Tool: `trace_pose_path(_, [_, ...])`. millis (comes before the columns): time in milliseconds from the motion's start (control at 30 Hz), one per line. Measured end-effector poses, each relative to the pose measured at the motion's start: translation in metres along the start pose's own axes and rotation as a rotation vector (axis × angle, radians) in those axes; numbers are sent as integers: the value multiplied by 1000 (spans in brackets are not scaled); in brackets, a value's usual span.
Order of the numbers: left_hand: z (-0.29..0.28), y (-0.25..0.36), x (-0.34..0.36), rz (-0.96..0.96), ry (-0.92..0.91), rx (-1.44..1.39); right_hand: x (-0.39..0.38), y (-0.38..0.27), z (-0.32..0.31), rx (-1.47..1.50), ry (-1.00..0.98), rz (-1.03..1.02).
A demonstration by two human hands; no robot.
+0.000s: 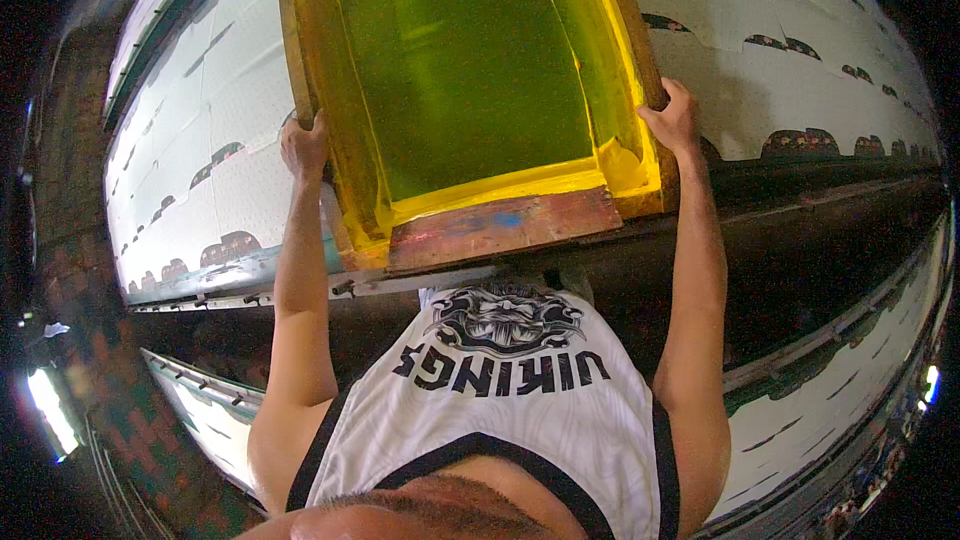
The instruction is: The person holds a wooden screen printing frame with a green mesh and uses a squeegee to spread yellow ink across the surface. The person repeatedly pulls the squeegee from top to bottom, repositions the frame, and continues spreading the ink evenly.
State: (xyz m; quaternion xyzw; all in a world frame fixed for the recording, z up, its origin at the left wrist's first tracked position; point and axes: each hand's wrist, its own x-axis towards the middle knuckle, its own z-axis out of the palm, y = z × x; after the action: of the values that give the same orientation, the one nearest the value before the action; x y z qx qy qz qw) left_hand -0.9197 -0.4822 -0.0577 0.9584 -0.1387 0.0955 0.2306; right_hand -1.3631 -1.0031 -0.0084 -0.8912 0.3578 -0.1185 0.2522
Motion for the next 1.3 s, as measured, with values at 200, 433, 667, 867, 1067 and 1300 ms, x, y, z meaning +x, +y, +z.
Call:
trace_pose_path(200, [0,3,3,-51,5,22,1,4,6,-49,59,-48])
trace_pose_path(433, [19,2,11,-95,-60,110,5,-9,4,-85,10,24])
trace_pose_path(667, [20,-2,4,-130,-123,58,-34,-62,11,-254,71,15])
trace_pose_path(867, [20,6,0,-161,-117,-36,-166,-221,42,94,-513,-600])
trace_pose_path(1067, [41,-16,-3,-15,19,-174,-187,-241,84,-190,-398,-852])
trace_pose_path(1300, [48,-17,-3,41,44,-183,-197,-238,122,-403,-196,-597])
